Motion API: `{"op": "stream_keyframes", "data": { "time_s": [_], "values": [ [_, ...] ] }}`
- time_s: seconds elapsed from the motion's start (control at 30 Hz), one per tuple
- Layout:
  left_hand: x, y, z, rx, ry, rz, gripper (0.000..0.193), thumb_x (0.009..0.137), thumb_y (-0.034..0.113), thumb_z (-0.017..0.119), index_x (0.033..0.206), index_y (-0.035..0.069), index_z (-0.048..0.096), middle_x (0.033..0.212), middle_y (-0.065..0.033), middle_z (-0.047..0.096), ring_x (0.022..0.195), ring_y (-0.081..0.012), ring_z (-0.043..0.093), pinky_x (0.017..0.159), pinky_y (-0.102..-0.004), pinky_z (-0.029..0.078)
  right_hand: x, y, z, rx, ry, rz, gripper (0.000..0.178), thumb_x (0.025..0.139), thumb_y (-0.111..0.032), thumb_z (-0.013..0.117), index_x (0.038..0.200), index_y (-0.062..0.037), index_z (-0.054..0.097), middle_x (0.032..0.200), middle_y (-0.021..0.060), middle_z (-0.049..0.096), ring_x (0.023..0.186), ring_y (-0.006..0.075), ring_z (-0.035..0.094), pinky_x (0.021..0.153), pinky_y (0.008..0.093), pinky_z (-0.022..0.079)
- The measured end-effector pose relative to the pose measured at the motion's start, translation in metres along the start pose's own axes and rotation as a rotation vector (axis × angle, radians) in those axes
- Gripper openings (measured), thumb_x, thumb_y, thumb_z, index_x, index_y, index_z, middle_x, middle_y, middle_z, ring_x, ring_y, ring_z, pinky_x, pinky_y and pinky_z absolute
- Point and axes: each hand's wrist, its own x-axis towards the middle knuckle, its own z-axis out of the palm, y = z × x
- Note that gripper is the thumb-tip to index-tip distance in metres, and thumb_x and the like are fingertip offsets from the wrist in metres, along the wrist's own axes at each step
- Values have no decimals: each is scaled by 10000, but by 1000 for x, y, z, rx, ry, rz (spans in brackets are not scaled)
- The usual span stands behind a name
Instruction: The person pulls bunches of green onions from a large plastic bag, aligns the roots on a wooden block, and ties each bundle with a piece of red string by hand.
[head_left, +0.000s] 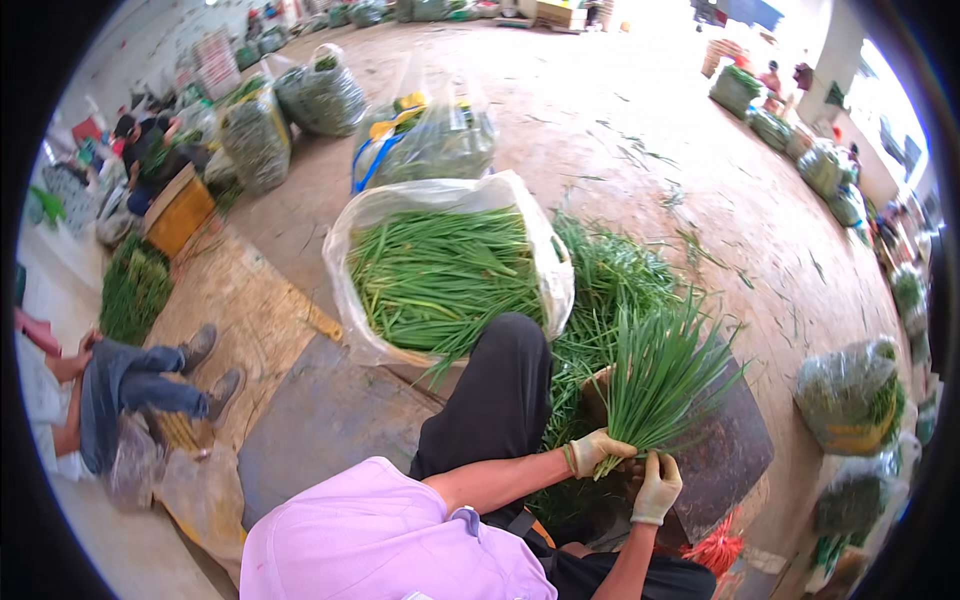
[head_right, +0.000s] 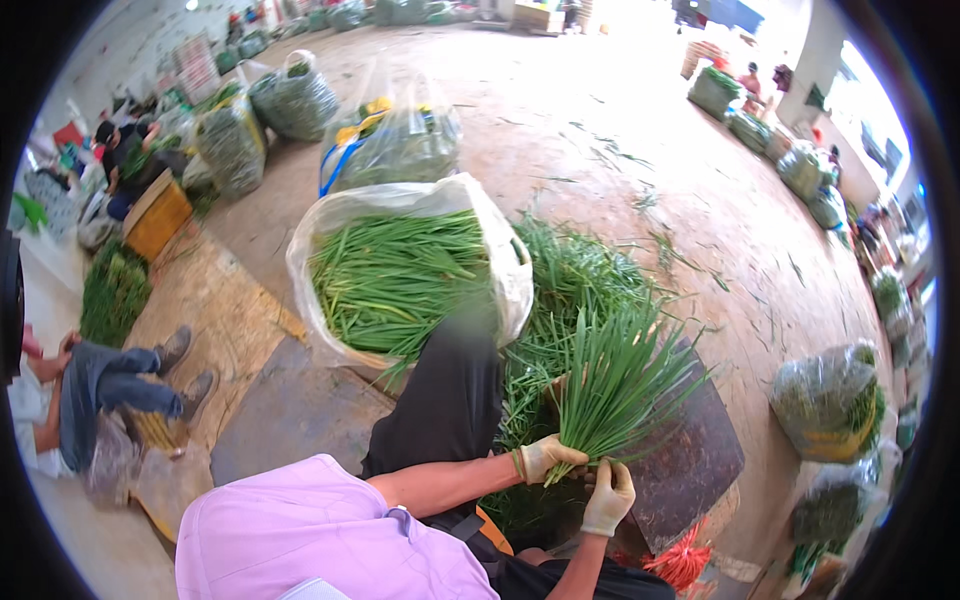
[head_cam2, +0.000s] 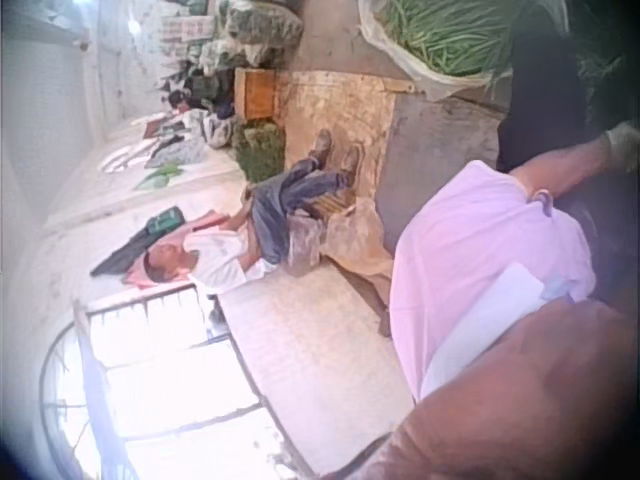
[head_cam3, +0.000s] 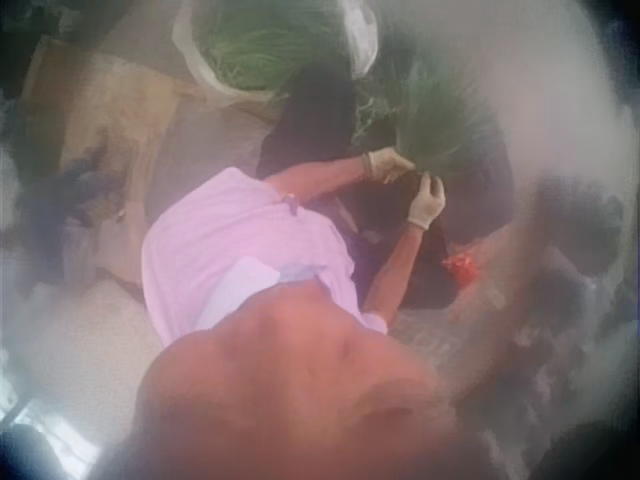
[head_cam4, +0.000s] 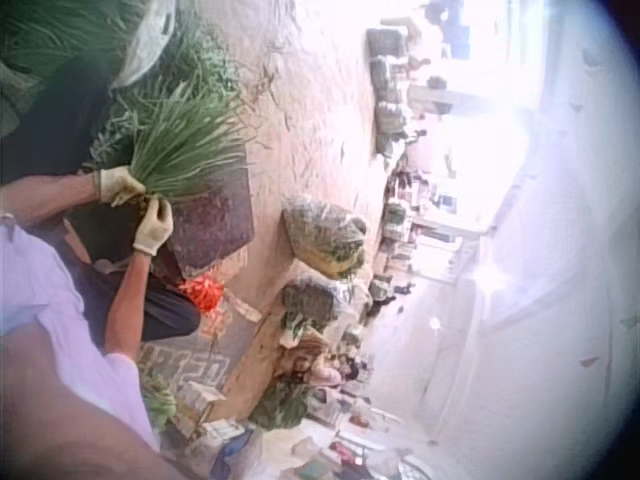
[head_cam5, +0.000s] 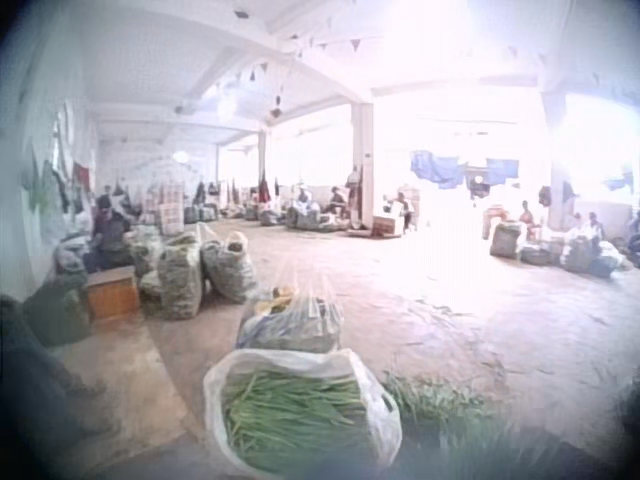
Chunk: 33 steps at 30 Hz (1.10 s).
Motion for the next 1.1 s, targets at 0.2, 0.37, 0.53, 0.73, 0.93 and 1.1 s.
{"op": "stream_keyframes", "data": {
  "time_s": [0.2, 0.37, 0.53, 0.73, 0.93, 1.1],
  "values": [
    [11, 0, -12, -222, 159, 0, 195, 904, 138, 698, 1028, -13, 707, 915, -97, 719, 819, -202, 689, 748, -331, 557, -29, -9, -5, 303, 215, -212, 106, 953, -7, 618, 1035, -16, 685, 878, 50, 702, 698, 88, 624, 618, 214, 501],
    [18, 11, 3, -214, 90, -56, 163, 940, 161, 682, 1033, 28, 704, 875, -73, 717, 762, -172, 693, 678, -287, 570, -40, -13, -28, 553, 234, -375, 133, 921, 93, 611, 999, 1, 666, 1060, 156, 685, 772, 182, 692, 661, 275, 577],
    [29, 18, -5, -316, 91, -55, 185, 939, 134, 694, 1070, 6, 669, 912, -63, 688, 802, -178, 690, 693, -302, 597, -61, -39, -55, 633, 406, -436, 146, 882, 146, 598, 933, 18, 648, 988, 168, 682, 737, 207, 689, 676, 318, 595],
    [19, 30, -19, -303, 86, -20, 169, 943, 118, 687, 1066, 5, 668, 923, -46, 682, 835, -170, 692, 716, -318, 609, -67, -49, -89, 610, 479, -371, 167, 936, 81, 555, 1054, -7, 634, 971, 100, 673, 754, 153, 649, 658, 272, 559],
    [16, 23, -1, -221, -56, -84, 198, 936, 117, 687, 1090, -2, 648, 952, -45, 659, 835, -157, 664, 734, -304, 588, -30, 48, -85, -234, -2, -86, 117, 889, 5, 615, 993, 14, 667, 875, 49, 684, 688, 95, 630, 613, 239, 511],
    [6, 23, 12, -128, -91, -94, 256, 943, 206, 685, 1103, 17, 618, 800, -36, 599, 677, -154, 517, 652, -269, 451, 8, -17, -45, 275, -38, 146, 217, 952, -141, 593, 1116, -1, 617, 803, 42, 631, 582, 101, 557, 516, 254, 456]
  ]
}}
